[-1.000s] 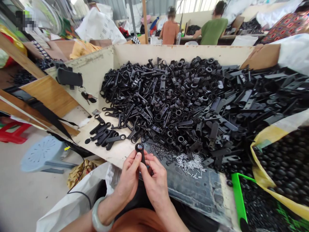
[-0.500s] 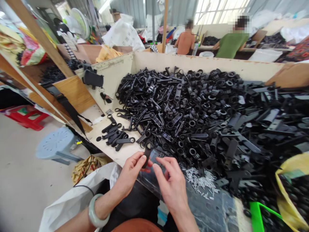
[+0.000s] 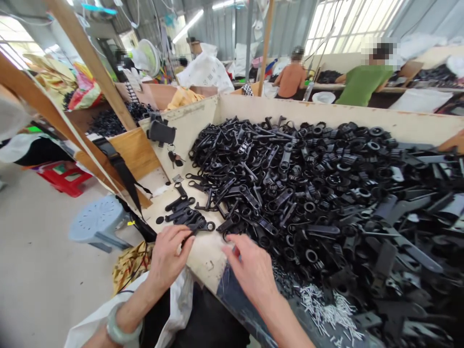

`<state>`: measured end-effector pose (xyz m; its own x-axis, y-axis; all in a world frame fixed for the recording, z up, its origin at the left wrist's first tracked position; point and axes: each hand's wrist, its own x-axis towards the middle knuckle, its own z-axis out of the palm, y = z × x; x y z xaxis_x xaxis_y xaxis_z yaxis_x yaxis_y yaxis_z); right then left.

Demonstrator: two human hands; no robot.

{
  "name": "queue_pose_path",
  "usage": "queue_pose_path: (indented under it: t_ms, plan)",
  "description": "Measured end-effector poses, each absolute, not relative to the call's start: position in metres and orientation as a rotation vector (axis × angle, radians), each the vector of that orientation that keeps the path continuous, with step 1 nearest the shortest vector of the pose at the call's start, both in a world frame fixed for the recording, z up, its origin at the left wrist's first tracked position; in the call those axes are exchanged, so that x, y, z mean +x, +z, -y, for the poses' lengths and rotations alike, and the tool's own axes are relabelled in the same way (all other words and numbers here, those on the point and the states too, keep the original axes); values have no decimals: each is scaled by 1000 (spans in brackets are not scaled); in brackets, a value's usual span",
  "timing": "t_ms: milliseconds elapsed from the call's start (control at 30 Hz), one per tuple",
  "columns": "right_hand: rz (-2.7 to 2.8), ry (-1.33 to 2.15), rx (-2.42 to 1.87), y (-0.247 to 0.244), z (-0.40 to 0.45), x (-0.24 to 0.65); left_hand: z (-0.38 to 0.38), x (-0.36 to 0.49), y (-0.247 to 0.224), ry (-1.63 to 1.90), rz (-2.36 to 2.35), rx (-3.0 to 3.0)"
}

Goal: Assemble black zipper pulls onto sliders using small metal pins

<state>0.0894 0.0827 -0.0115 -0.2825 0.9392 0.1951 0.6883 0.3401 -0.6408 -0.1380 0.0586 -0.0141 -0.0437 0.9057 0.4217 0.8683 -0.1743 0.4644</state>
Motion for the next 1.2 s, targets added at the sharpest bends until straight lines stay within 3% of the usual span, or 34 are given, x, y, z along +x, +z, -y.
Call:
queue_pose_path:
  t_ms: [167,400,567,733,867,1000,1200]
  plan:
    - [2212,101,-1621,5,-137,87,-86,-140,-23,944,-2124,2365]
    - [2111,143,-1693,15,-159,97,-98,-137,-44,816,-2151,2466]
    - [1923,189,-1738,20,-119,153,-107,-141,-37,897,-2168,2396]
    - [1843,508,-1763,8,-39,183,-69,-97,-8,1062,-1649,2048]
    - [1825,769,-1759,1,2,173,-28,-42,0,470,-955,1396]
    - [1731,922,-1696,3,3,192,-18,-16,-8,443,-840,975]
    - [1715,140,-1937,9,-40,238,-33,-11,-3,528,-850,659]
